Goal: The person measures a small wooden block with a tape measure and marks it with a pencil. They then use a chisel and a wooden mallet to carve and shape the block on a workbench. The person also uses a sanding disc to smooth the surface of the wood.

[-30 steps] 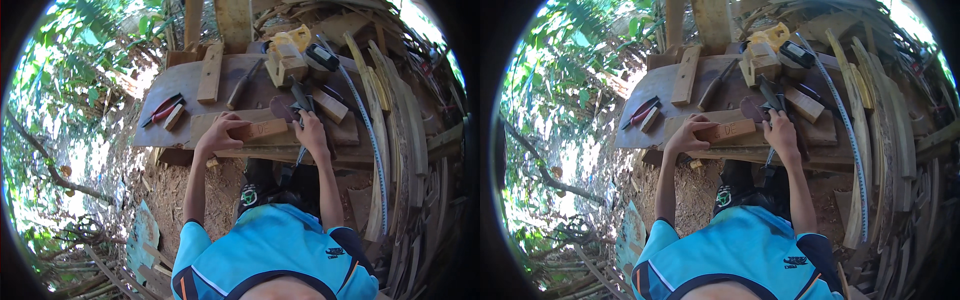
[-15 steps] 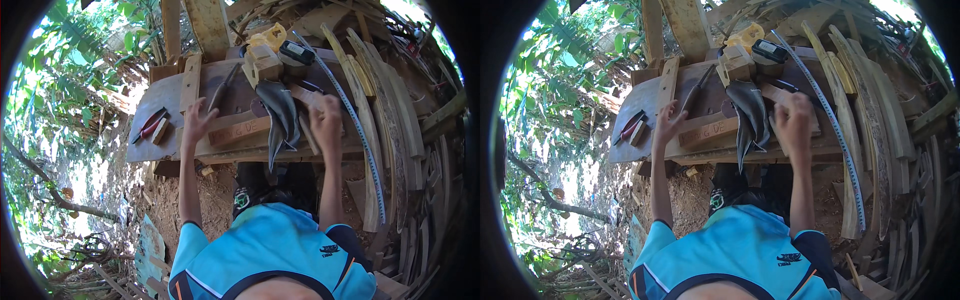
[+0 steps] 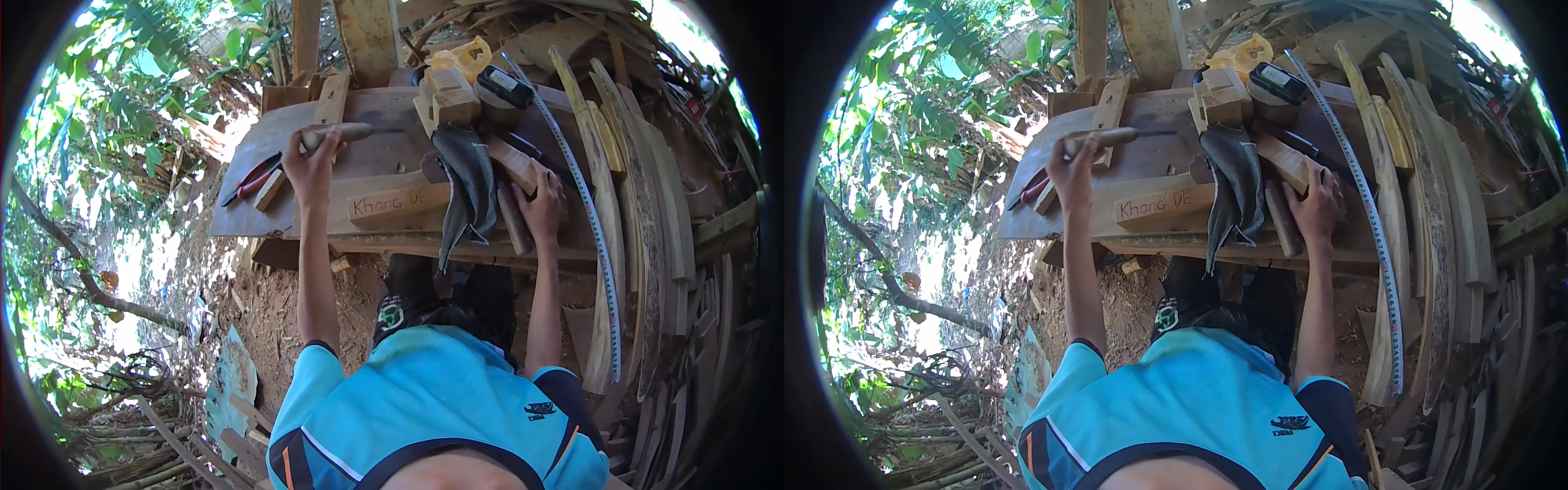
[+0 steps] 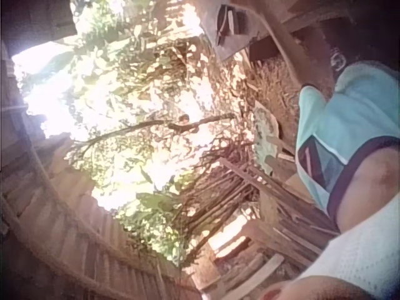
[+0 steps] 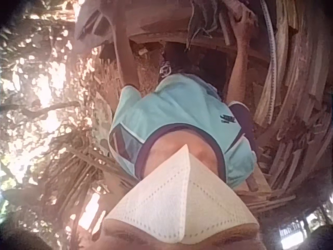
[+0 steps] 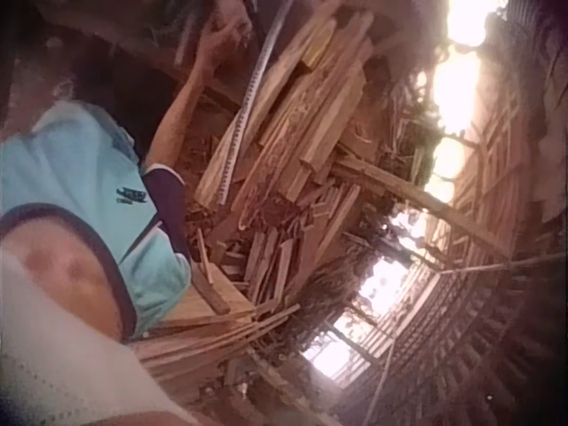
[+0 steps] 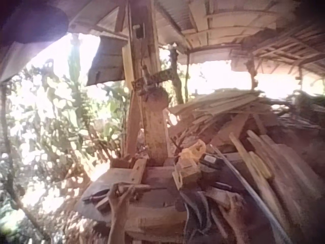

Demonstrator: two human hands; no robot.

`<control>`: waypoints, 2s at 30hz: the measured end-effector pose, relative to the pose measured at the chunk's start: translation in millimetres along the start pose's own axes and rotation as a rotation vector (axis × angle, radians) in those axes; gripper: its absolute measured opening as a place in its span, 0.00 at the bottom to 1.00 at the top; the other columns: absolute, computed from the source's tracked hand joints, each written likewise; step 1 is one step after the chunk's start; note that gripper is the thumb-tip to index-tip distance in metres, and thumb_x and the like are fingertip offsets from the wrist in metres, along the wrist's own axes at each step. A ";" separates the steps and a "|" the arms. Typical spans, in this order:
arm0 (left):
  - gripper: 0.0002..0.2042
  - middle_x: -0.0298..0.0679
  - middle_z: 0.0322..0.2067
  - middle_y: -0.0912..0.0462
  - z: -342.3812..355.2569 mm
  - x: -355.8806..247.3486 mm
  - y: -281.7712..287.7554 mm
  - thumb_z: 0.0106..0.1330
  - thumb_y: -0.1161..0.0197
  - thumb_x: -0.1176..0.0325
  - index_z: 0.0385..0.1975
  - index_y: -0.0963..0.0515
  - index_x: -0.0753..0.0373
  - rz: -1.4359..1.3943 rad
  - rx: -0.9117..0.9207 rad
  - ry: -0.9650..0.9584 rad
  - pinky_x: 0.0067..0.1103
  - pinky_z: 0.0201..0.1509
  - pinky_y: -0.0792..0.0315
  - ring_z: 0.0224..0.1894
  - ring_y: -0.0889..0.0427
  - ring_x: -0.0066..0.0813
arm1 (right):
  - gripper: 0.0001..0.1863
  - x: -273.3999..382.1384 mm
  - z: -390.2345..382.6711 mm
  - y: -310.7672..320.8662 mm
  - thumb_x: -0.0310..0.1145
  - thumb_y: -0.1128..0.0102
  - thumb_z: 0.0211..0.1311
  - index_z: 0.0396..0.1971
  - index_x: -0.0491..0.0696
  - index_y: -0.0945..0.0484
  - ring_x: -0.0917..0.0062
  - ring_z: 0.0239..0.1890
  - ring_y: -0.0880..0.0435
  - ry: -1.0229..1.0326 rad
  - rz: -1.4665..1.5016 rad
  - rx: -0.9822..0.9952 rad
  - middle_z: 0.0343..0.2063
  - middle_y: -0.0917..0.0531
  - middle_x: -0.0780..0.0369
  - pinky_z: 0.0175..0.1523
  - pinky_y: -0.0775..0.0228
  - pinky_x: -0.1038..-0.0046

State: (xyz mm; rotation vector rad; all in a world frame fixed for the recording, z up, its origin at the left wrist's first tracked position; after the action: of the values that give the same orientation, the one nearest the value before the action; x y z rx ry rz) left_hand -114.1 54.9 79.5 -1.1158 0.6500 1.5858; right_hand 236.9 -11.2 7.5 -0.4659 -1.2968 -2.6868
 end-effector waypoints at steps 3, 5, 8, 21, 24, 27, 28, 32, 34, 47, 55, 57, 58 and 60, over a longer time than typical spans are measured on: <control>0.11 0.36 0.27 0.22 -9.2 -50.9 -1.2 0.51 0.36 0.77 0.33 0.27 0.70 -0.053 -0.001 -0.063 0.15 0.32 0.25 0.29 0.22 0.22 | 0.29 -3.9 -1.1 -0.6 0.47 0.41 0.48 0.52 0.57 0.35 0.61 0.51 0.32 -0.020 0.020 0.027 0.47 0.30 0.55 0.52 0.39 0.61; 0.11 0.36 0.28 0.22 -15.4 -71.5 -0.6 0.51 0.36 0.77 0.33 0.27 0.69 -0.110 -0.006 -0.115 0.14 0.34 0.26 0.30 0.22 0.22 | 0.29 -5.6 -1.4 -1.9 0.47 0.41 0.48 0.52 0.57 0.35 0.61 0.51 0.32 -0.022 0.013 0.026 0.47 0.30 0.54 0.52 0.39 0.61; 0.18 0.36 0.35 0.26 -19.8 -81.1 10.9 0.55 0.37 0.67 0.42 0.32 0.63 -0.476 0.015 -0.229 0.23 0.45 0.29 0.40 0.25 0.28 | 0.29 -3.9 -1.3 -2.8 0.47 0.41 0.48 0.52 0.57 0.35 0.61 0.52 0.32 -0.009 -0.001 0.028 0.47 0.30 0.54 0.52 0.39 0.61; 0.28 0.32 0.22 0.33 -31.0 -77.5 -2.2 0.56 0.53 0.36 0.44 0.37 0.53 -0.656 0.182 -0.176 0.23 0.18 0.37 0.18 0.34 0.23 | 0.28 -5.5 -1.8 -3.1 0.47 0.41 0.49 0.51 0.55 0.34 0.61 0.51 0.32 0.027 -0.034 -0.014 0.46 0.29 0.54 0.52 0.39 0.61; 0.28 0.32 0.21 0.33 -28.4 -77.5 -8.6 0.55 0.52 0.36 0.44 0.37 0.54 -0.617 0.227 -0.164 0.23 0.18 0.36 0.18 0.33 0.23 | 0.28 -2.3 -0.5 -0.8 0.47 0.41 0.49 0.51 0.55 0.34 0.61 0.50 0.31 0.014 -0.016 0.016 0.46 0.29 0.54 0.52 0.40 0.61; 0.27 0.31 0.21 0.34 -24.2 -75.8 -17.4 0.56 0.51 0.37 0.42 0.37 0.54 -0.542 0.304 -0.165 0.23 0.19 0.36 0.18 0.33 0.24 | 0.28 -4.8 -0.8 -1.8 0.47 0.41 0.49 0.51 0.55 0.34 0.61 0.50 0.31 0.012 -0.023 0.016 0.46 0.29 0.55 0.52 0.39 0.61; 0.26 0.31 0.20 0.34 -23.0 -71.0 -20.1 0.56 0.51 0.38 0.41 0.37 0.54 -0.523 0.328 -0.142 0.22 0.20 0.37 0.18 0.34 0.23 | 0.28 -3.5 -1.0 -1.2 0.48 0.42 0.49 0.51 0.55 0.34 0.62 0.50 0.31 0.021 -0.038 0.004 0.46 0.28 0.55 0.51 0.39 0.61; 0.22 0.29 0.18 0.37 -26.9 -47.3 -22.5 0.57 0.50 0.40 0.36 0.36 0.53 -0.541 0.248 -0.007 0.19 0.20 0.40 0.17 0.36 0.21 | 0.27 -0.3 -0.6 1.7 0.48 0.42 0.50 0.50 0.53 0.34 0.62 0.49 0.30 0.026 -0.058 -0.006 0.46 0.28 0.56 0.49 0.37 0.61; 0.20 0.27 0.16 0.39 -25.7 -44.9 -20.2 0.57 0.50 0.41 0.32 0.36 0.52 -0.578 0.074 0.060 0.18 0.18 0.44 0.16 0.39 0.19 | 0.27 -1.5 -0.8 1.6 0.48 0.42 0.49 0.50 0.54 0.34 0.62 0.50 0.30 0.012 -0.044 0.003 0.46 0.28 0.56 0.50 0.37 0.62; 0.22 0.30 0.15 0.38 -23.8 -37.4 -7.5 0.57 0.52 0.39 0.27 0.34 0.53 -0.737 0.061 0.086 0.18 0.13 0.44 0.11 0.39 0.21 | 0.28 -7.6 -2.6 -5.7 0.49 0.43 0.49 0.50 0.55 0.34 0.62 0.51 0.31 0.018 -0.018 -0.014 0.47 0.29 0.55 0.52 0.39 0.61; 0.28 0.34 0.14 0.35 -13.6 -31.5 -21.8 0.55 0.57 0.33 0.26 0.34 0.57 -0.818 0.314 0.059 0.19 0.12 0.42 0.11 0.37 0.25 | 0.28 -5.8 -2.3 -3.0 0.50 0.43 0.49 0.50 0.55 0.34 0.63 0.51 0.31 0.006 -0.047 0.003 0.47 0.29 0.56 0.51 0.38 0.61; 0.30 0.34 0.13 0.36 -11.2 -32.2 -25.4 0.53 0.57 0.32 0.25 0.33 0.58 -0.758 0.309 0.064 0.19 0.11 0.43 0.10 0.37 0.24 | 0.28 -6.5 -2.5 -3.2 0.50 0.43 0.48 0.50 0.55 0.34 0.64 0.51 0.31 0.007 -0.060 0.006 0.47 0.29 0.56 0.50 0.38 0.61; 0.31 0.33 0.13 0.36 -10.4 -33.8 -29.3 0.52 0.57 0.31 0.24 0.32 0.58 -0.735 0.292 0.078 0.18 0.10 0.44 0.10 0.38 0.24 | 0.28 -6.5 -2.5 -3.0 0.50 0.43 0.49 0.50 0.56 0.34 0.64 0.51 0.31 0.003 -0.061 0.012 0.47 0.29 0.56 0.50 0.38 0.62; 0.32 0.33 0.13 0.37 -8.1 -33.9 -34.2 0.52 0.58 0.30 0.23 0.32 0.59 -0.713 0.288 0.112 0.18 0.10 0.45 0.09 0.39 0.23 | 0.28 -6.3 -2.6 -2.5 0.50 0.43 0.49 0.51 0.56 0.34 0.64 0.51 0.31 -0.004 -0.061 0.023 0.47 0.29 0.57 0.50 0.38 0.62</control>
State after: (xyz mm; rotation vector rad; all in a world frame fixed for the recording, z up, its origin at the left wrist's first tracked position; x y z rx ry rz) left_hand -78.4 43.8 110.9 -1.0620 0.4579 0.7998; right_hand 241.7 -11.8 2.0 -0.4363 -1.3635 -2.7179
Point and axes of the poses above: each hand's wrist, its own z-axis towards the middle knuckle, its own y-axis out of the back of the hand, x = y × z, the point moved 2 cm from there along z, towards the middle knuckle
